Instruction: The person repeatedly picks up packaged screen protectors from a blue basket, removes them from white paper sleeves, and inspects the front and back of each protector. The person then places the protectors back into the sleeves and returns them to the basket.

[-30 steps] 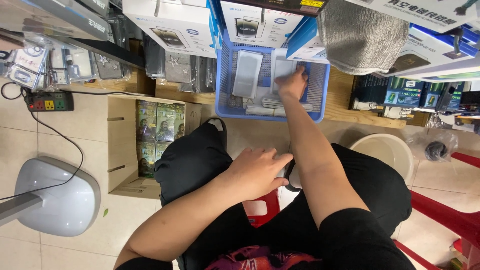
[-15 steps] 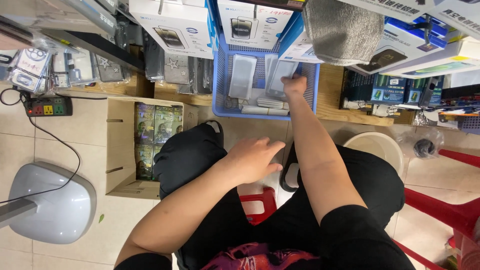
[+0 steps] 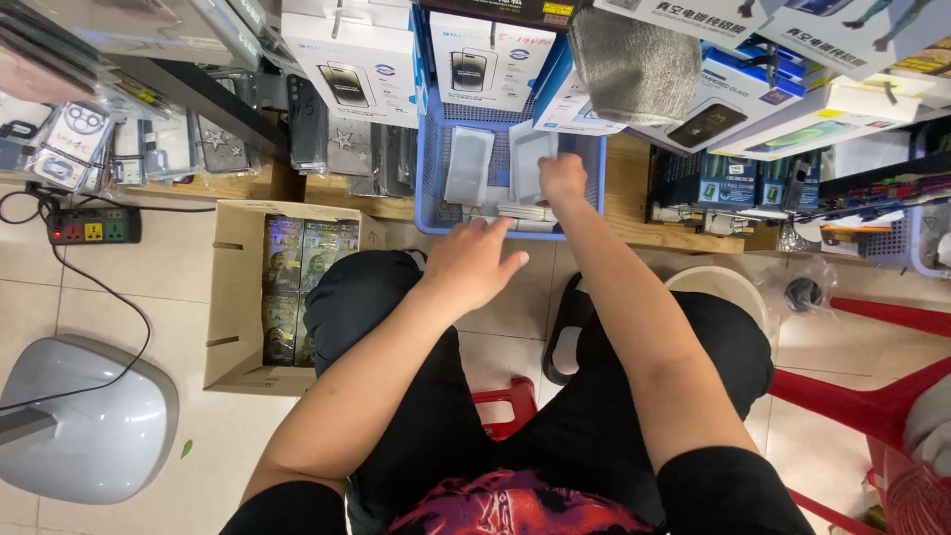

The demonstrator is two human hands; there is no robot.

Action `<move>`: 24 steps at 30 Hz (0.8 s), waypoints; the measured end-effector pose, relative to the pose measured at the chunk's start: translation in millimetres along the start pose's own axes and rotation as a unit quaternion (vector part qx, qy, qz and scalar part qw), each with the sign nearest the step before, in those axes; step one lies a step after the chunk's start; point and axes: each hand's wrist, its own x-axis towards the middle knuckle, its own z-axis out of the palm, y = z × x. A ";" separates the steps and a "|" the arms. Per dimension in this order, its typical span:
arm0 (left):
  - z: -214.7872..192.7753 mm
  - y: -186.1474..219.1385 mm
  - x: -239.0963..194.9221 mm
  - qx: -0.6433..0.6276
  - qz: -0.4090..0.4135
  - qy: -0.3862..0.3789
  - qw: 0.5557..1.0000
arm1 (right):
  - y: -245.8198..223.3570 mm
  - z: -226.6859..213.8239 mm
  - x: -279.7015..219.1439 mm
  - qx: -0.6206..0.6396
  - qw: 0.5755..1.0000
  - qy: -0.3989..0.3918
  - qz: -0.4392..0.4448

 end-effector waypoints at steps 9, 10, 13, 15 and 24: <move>-78.9 -6.4 30.9 -0.066 -0.013 0.299 0.952 | -35.4 -110.5 -166.0 0.297 0.923 -0.168 -0.177; -85.5 1.8 25.8 -0.065 -0.012 0.298 0.952 | -34.9 -119.2 -171.9 0.298 0.923 -0.166 -0.177; -101.9 23.5 22.4 -0.197 0.067 0.262 0.942 | -43.1 -145.4 -181.5 0.411 0.871 -0.128 -0.237; -96.7 29.6 25.3 -0.480 0.119 0.084 0.865 | -51.8 -157.8 -187.7 0.431 0.852 -0.136 -0.263; -38.2 16.1 75.5 -0.705 0.292 -0.002 0.647 | -28.8 -141.0 -165.2 0.447 0.806 -0.315 -0.226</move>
